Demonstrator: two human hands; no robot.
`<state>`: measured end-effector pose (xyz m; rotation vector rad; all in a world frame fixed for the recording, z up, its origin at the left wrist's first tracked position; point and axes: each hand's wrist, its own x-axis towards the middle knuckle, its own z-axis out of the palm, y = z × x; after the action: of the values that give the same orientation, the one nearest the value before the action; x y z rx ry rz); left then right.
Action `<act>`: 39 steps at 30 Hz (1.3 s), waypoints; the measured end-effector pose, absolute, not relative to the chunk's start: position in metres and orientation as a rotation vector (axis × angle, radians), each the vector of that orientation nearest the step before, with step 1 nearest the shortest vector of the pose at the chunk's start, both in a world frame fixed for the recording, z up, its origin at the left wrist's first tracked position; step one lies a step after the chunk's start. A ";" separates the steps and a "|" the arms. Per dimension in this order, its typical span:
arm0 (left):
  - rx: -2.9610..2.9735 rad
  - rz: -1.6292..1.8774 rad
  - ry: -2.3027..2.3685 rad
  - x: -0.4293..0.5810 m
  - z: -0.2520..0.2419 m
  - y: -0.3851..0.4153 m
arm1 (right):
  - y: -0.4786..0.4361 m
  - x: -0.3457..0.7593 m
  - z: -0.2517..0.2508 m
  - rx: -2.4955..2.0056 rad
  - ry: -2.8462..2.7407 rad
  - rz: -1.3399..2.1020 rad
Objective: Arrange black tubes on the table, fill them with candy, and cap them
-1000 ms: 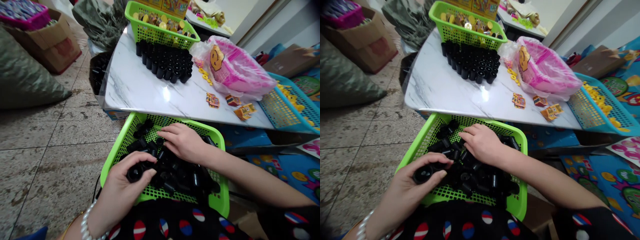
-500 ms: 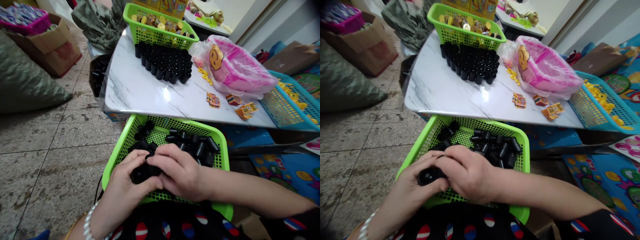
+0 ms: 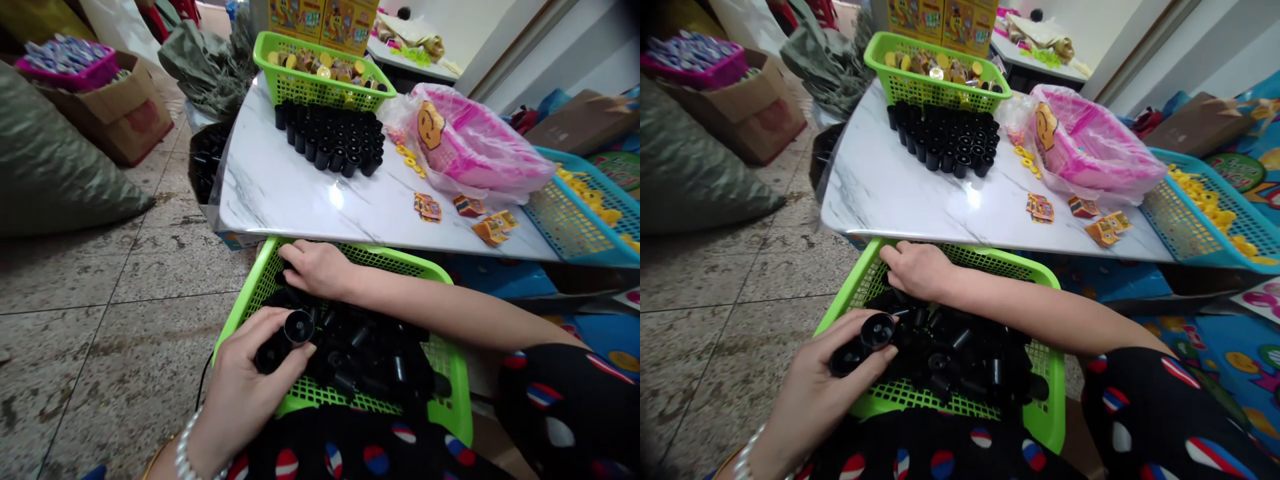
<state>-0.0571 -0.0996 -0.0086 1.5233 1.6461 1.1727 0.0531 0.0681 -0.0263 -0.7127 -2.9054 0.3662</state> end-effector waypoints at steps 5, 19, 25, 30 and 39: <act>1.539 1.156 1.614 -0.057 -0.009 -0.100 | 0.043 0.096 0.026 -0.605 -2.452 1.065; 1.651 1.052 1.573 -0.048 -0.001 -0.094 | -0.004 0.132 0.021 -0.348 -2.523 0.758; 1.624 1.031 1.512 -0.044 -0.005 -0.097 | -0.014 0.134 0.017 -0.375 -2.465 0.889; 1.628 1.079 1.525 -0.058 0.015 -0.082 | 0.011 0.130 0.037 -0.719 -2.262 0.865; 1.803 1.277 1.494 -0.080 0.034 0.022 | 0.073 0.101 0.049 -0.936 -2.125 1.146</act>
<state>-0.0802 0.0223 0.0341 1.8029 1.4936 1.2768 0.1005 0.0733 0.0487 -0.9360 -2.1247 1.1463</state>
